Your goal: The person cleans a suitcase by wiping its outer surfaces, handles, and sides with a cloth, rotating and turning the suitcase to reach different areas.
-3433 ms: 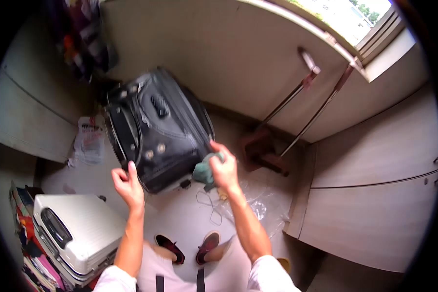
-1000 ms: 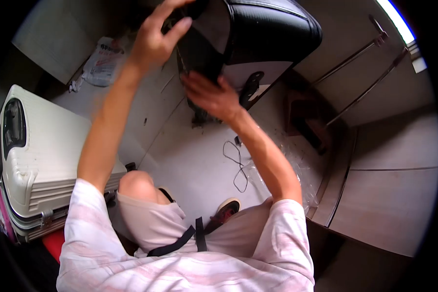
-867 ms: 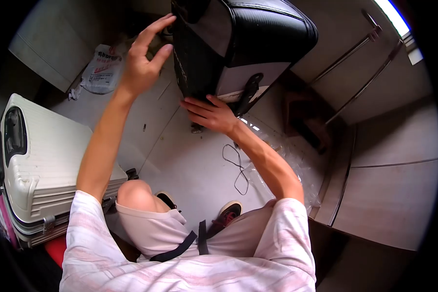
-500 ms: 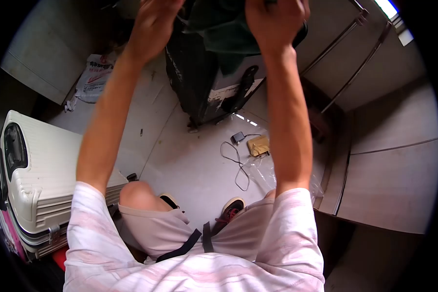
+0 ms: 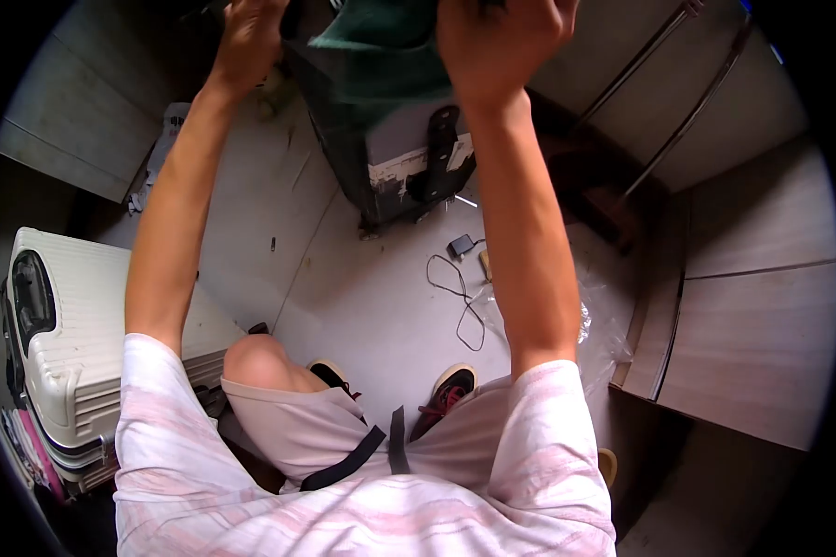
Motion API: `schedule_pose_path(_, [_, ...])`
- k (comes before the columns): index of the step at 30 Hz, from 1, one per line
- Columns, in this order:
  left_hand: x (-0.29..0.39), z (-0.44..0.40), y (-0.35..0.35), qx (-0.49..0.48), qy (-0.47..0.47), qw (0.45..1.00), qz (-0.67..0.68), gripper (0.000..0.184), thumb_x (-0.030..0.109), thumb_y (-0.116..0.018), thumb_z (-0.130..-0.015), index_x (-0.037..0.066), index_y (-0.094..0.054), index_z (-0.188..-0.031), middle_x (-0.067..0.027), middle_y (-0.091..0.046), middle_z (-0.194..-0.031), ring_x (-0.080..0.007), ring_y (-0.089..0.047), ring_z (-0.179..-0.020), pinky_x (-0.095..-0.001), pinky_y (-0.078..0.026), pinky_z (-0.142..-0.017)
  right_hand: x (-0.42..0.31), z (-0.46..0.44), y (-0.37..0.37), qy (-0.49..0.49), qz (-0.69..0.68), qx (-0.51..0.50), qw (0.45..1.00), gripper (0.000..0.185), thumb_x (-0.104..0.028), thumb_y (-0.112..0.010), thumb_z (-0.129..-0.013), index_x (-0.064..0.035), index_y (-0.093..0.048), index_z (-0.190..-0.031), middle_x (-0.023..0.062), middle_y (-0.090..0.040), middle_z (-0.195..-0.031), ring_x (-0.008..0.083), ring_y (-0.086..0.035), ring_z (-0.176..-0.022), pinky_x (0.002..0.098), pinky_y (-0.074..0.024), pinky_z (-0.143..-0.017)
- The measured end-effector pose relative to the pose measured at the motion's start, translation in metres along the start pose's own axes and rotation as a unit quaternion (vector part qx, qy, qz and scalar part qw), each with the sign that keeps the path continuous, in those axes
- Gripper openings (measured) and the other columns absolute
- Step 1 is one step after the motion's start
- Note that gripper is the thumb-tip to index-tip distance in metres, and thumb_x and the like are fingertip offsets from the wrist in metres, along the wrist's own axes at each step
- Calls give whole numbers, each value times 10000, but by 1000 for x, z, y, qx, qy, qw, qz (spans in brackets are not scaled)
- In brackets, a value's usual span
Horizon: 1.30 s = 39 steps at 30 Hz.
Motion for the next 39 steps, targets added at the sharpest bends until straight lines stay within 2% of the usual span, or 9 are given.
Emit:
schedule_pose_path(6, [-9,8,12,-27,21,999,18,491,431,-340,-1063,68,-642,-1197,-139,-622,-1244,-293,-552,-1221,-399,-403,-1043,-49,38,-40,53,148,-104,982,458,-387,-805,-773,-95,-673,-1100,161,-569,-1215,388,-512,-1192,470,-410,-1001])
schedule_pose_path(10, [-6,9,9,-12,7,999,39,484,390,-320,-1073,42,-638,-1179,-148,-628,-1226,-282,-562,-1206,-385,-399,-1045,-65,78,-23,-61,112,-44,991,259,-93,-796,-709,-180,-705,-935,64,-556,-1212,325,-513,-1118,431,-460,-875])
schedule_pose_path(12, [-4,11,6,-3,37,998,40,492,389,-307,-1076,36,-636,-1170,-140,-630,-1227,-272,-560,-1208,-379,-391,-1050,-74,121,-18,-14,106,-27,994,302,-140,-805,-713,-257,-692,-968,38,-506,-1214,334,-441,-1172,395,-458,-877])
schedule_pose_path(19, [2,10,10,-14,59,998,12,508,393,-288,-1080,29,-629,-1173,-147,-616,-1257,-264,-529,-1249,-371,-336,-1102,-120,251,40,-121,57,-189,973,314,-41,-744,-672,-167,-685,-953,99,-520,-1119,329,-476,-1089,400,-450,-900])
schedule_pose_path(21, [5,10,8,-6,78,997,-20,514,393,-285,-1080,25,-635,-1162,-149,-611,-1266,-266,-503,-1273,-376,-310,-1122,-102,215,58,-305,-113,-125,937,320,-33,-691,-667,-96,-647,-978,124,-568,-1031,334,-553,-1001,416,-473,-896])
schedule_pose_path(24, [3,9,4,9,80,997,-10,511,384,-284,-1079,22,-638,-1151,-146,-610,-1267,-265,-495,-1277,-380,-297,-1132,-42,101,71,-148,-48,43,987,365,-47,-637,-742,-28,-559,-1098,107,-585,-1032,287,-584,-963,427,-478,-911])
schedule_pose_path(27, [12,7,3,10,83,996,-21,492,359,-292,-1077,15,-638,-1143,-147,-608,-1268,-266,-500,-1272,-382,-292,-1135,26,44,46,-182,-204,109,956,453,-80,-695,-751,-36,-572,-1185,174,-555,-1210,365,-555,-1109,449,-433,-997])
schedule_pose_path(30, [8,9,3,26,74,997,-27,467,339,-307,-1071,20,-639,-1144,-149,-616,-1265,-268,-509,-1265,-384,-303,-1129,34,52,14,-53,-46,-34,997,455,-70,-652,-756,-17,-595,-1204,199,-556,-1249,378,-548,-1161,471,-421,-1016])
schedule_pose_path(39, [0,7,10,4,97,995,14,332,270,-424,-1040,20,-625,-1124,-141,-650,-1248,-246,-572,-1210,-355,-386,-1065,1,240,62,-269,-10,24,963,545,43,-598,-749,-66,-470,-1268,222,-378,-1402,442,-424,-1294,504,-317,-1111])
Point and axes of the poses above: each hand's wrist, its own z-axis away from the middle knuckle, its own y-axis out of the back of the hand, x = y × z, the point moved 3 cm from there along -z, towards the middle knuckle
